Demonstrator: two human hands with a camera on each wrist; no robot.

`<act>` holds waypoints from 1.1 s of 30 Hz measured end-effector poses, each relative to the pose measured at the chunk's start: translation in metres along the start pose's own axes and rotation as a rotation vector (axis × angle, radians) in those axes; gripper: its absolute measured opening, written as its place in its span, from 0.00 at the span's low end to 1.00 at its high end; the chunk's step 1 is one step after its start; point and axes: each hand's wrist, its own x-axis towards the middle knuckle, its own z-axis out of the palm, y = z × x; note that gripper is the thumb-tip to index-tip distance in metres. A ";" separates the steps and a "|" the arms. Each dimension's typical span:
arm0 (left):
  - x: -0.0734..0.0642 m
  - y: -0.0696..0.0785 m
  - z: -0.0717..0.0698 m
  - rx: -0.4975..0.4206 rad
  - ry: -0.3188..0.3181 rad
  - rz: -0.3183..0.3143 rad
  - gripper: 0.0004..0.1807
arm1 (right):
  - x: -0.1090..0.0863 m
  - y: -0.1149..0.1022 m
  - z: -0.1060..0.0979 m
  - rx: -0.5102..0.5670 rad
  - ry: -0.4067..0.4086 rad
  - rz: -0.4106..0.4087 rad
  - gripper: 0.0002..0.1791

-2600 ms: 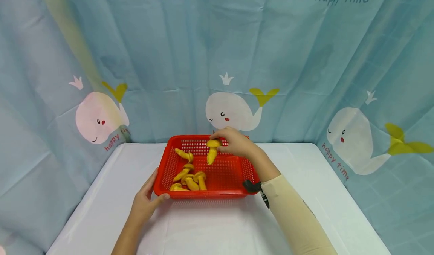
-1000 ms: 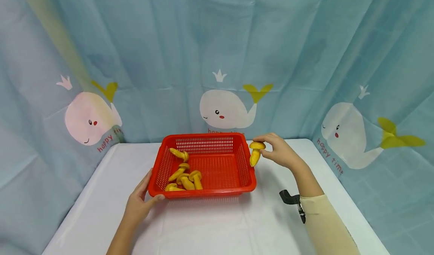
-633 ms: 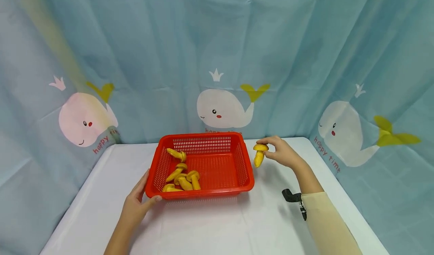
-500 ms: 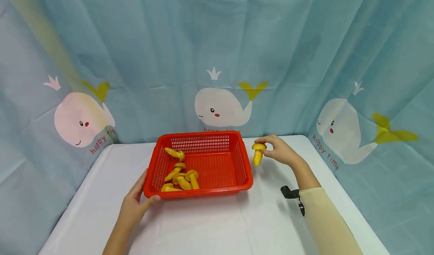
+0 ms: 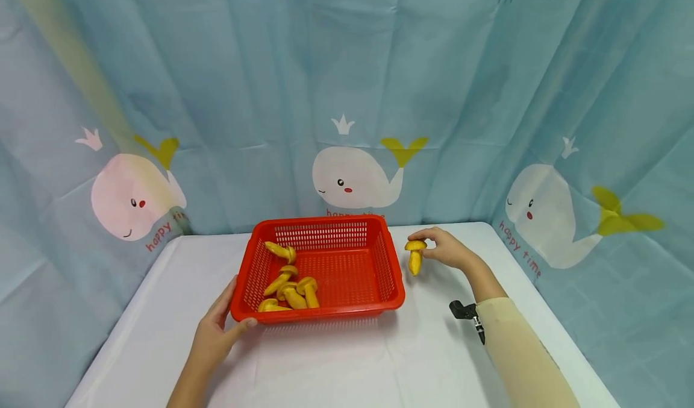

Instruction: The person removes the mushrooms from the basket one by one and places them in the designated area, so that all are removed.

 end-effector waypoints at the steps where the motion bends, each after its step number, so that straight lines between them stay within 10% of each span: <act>1: 0.000 0.000 0.000 -0.002 0.003 -0.001 0.51 | 0.001 0.002 0.001 0.003 -0.003 0.002 0.24; 33: -0.003 0.008 -0.001 0.077 0.008 -0.037 0.51 | 0.020 0.039 0.024 0.062 -0.132 0.080 0.23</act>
